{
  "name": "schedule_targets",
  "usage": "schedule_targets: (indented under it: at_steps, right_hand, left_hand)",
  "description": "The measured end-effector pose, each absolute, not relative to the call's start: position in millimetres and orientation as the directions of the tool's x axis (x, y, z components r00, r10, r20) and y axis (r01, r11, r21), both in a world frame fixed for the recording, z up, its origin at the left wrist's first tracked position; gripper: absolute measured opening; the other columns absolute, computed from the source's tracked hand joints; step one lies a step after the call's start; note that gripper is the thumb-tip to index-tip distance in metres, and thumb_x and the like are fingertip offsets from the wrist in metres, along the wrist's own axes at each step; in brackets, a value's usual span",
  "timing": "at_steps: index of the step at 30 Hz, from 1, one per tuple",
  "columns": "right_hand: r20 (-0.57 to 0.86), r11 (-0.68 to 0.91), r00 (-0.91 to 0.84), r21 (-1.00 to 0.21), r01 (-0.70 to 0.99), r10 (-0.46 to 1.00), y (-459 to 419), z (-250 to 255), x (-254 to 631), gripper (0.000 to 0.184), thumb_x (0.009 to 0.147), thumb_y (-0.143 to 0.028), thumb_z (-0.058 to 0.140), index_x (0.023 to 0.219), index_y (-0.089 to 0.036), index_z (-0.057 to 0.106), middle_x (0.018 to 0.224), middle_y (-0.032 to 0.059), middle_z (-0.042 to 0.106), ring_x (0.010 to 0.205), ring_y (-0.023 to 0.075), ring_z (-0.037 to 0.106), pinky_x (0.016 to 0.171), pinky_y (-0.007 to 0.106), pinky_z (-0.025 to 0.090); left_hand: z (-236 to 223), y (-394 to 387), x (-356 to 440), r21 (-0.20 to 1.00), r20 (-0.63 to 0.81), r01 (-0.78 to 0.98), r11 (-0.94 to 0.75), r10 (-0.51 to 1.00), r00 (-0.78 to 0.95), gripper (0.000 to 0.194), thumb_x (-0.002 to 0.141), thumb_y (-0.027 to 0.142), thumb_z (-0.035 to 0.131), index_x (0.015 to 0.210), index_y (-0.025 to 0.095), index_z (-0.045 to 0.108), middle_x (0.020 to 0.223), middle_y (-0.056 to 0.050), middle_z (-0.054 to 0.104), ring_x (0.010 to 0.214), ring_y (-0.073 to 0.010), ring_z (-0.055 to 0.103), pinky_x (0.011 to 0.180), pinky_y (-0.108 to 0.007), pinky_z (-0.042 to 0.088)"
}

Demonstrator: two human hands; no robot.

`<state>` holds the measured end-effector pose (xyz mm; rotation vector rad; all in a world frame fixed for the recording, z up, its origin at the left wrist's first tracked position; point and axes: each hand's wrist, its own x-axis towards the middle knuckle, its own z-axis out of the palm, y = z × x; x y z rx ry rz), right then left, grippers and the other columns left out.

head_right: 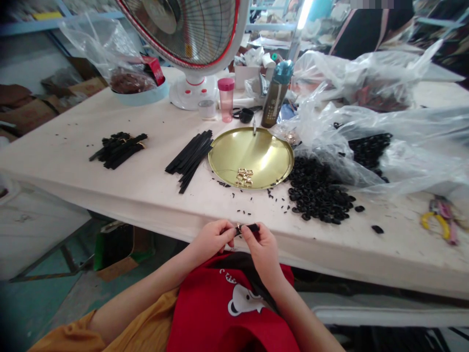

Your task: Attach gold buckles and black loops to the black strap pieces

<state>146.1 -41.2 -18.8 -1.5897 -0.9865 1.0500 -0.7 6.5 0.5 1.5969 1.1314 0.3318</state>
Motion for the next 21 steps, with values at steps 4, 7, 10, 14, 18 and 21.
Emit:
schedule_targets:
  at_steps: [4,7,10,14,18,21]
  right_hand:
    - [-0.230,-0.211,0.231,-0.972,-0.105,0.946,-40.3,-26.2,152.6,0.040,0.078,-0.056,0.045,0.066,-0.020,0.056,0.060,0.0006,0.052,0.060,0.0152,0.046,0.060,0.028,0.038]
    - [-0.330,-0.265,0.156,-0.905,-0.332,0.931,-35.7,-33.2,158.6,0.039,0.081,-0.055,0.041,0.071,-0.021,0.057,0.065,0.0010,0.053,0.061,0.0149,0.046,0.062,0.028,0.039]
    - [-0.427,-0.396,-0.017,-0.823,-0.408,0.904,-29.7,-36.4,160.9,0.021,0.077,-0.043,0.056,0.079,-0.022,0.057,0.067,-0.0013,0.052,0.059,0.0125,0.044,0.060,0.026,0.038]
    - [-0.466,-0.539,-0.273,-0.689,-0.484,0.841,-22.5,-37.3,162.7,0.022,0.074,-0.041,0.060,0.079,-0.020,0.058,0.065,-0.0019,0.050,0.058,0.0112,0.043,0.058,0.024,0.036]
    - [-0.517,-0.592,-0.301,-0.609,-0.528,0.801,-17.7,-37.1,164.8,0.022,0.069,-0.037,0.066,0.074,-0.020,0.055,0.063,-0.0036,0.050,0.056,0.0092,0.042,0.057,0.022,0.035]
    - [-0.513,-0.597,-0.319,-0.588,-0.545,0.797,-14.9,-35.2,165.7,0.024,0.068,-0.036,0.067,0.069,-0.020,0.050,0.062,-0.0043,0.050,0.057,0.0096,0.044,0.058,0.022,0.035]
  left_hand:
    - [3.8,13.7,-1.6,0.848,-0.332,0.529,0.015,0.794,0.510,0.025,0.080,0.034,0.040,0.072,0.015,0.055,0.063,0.000,0.062,0.049,-0.0085,0.048,0.051,-0.020,0.035]
    - [6.3,19.0,-0.5,0.849,-0.336,0.529,-0.005,0.768,0.546,0.024,0.080,0.032,0.039,0.074,0.016,0.056,0.064,0.001,0.062,0.051,-0.0084,0.048,0.052,-0.019,0.035]
    - [6.6,23.3,4.2,0.838,-0.321,0.544,-0.047,0.763,0.561,0.025,0.081,0.032,0.039,0.074,0.016,0.057,0.067,0.001,0.062,0.056,-0.0096,0.051,0.054,-0.020,0.035]
    - [1.1,28.1,11.9,0.807,-0.307,0.584,-0.082,0.787,0.535,0.021,0.080,0.032,0.043,0.081,0.018,0.058,0.075,0.001,0.064,0.067,-0.0123,0.055,0.060,-0.021,0.038]
    - [-4.8,33.6,15.0,0.789,-0.335,0.612,-0.050,0.800,0.497,0.022,0.079,0.037,0.047,0.083,0.018,0.056,0.078,0.000,0.064,0.069,-0.0132,0.055,0.060,-0.022,0.039]
    - [-4.3,39.7,11.9,0.808,-0.355,0.589,-0.019,0.782,0.512,0.023,0.079,0.038,0.047,0.085,0.018,0.056,0.081,0.000,0.064,0.072,-0.0133,0.056,0.063,-0.022,0.040]
